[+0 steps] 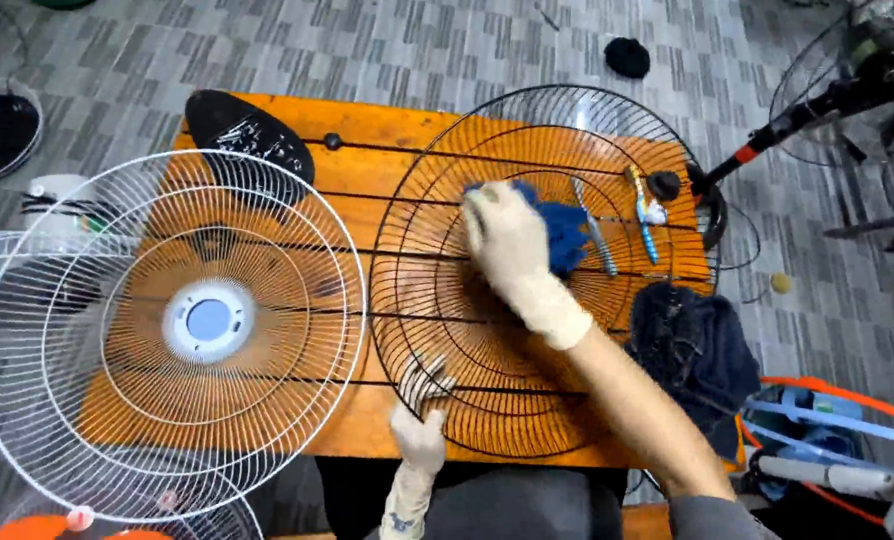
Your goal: Cleaning a metal fan guard with a cloth
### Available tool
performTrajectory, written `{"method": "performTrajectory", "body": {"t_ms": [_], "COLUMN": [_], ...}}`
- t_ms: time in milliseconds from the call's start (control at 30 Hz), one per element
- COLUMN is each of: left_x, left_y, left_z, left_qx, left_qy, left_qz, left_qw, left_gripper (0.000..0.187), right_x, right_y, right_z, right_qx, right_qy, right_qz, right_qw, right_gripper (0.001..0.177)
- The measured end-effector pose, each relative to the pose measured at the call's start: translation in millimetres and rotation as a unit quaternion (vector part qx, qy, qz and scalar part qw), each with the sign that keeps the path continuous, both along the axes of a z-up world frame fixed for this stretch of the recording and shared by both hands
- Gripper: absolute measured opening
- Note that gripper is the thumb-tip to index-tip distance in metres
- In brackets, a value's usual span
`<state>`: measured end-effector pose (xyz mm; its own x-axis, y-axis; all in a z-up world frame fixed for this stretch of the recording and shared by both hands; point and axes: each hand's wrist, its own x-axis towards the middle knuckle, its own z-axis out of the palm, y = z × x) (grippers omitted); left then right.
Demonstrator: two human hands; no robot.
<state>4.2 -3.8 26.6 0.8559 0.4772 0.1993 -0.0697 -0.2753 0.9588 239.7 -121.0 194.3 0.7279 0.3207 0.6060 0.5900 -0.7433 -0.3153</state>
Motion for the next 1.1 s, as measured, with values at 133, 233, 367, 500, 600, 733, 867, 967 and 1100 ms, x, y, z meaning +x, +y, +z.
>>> {"method": "performTrajectory", "body": {"t_ms": [133,233,367,500,600,733,867,967,1100], "left_x": [0,4,5,6,9,8,10,4,6], "left_y": [-2,-4,-2,0,4,4,4,-1,-2], "left_z": [6,13,14,14,43,31,21,19,30], "left_qx": [-0.029,-0.078,-0.09,-0.149,-0.143,-0.145,-0.159,-0.147,-0.164], "left_qy": [-0.018,-0.018,-0.022,-0.016,-0.025,-0.014,-0.021,-0.023,-0.056], "left_qz": [0.008,-0.003,-0.008,-0.006,-0.001,0.011,-0.003,-0.012,-0.013], "left_qw": [0.999,0.997,0.996,0.989,0.989,0.989,0.987,0.989,0.985], "left_gripper": [0.081,0.054,0.064,0.054,0.051,0.048,0.052,0.054,0.052], "right_x": [-68,-99,-77,-44,-64,-99,-115,-139,-132], "right_y": [24,22,22,26,25,-18,-21,-14,-46], "right_z": [-25,-27,-9,-11,-36,-61,-68,-71,-61], "right_qx": [-0.046,-0.077,0.111,0.152,-0.13,-0.175,-0.173,-0.153,-0.224], "right_qy": [0.082,0.149,0.162,0.086,0.035,0.093,0.108,0.074,0.065], "right_qz": [0.048,0.146,0.137,0.107,0.081,0.121,0.148,0.232,0.167], "right_qw": [0.994,0.975,0.971,0.979,0.988,0.973,0.968,0.958,0.958], "right_gripper": [0.018,0.026,0.022,0.049,0.036,0.029,0.031,0.037,0.032]}}
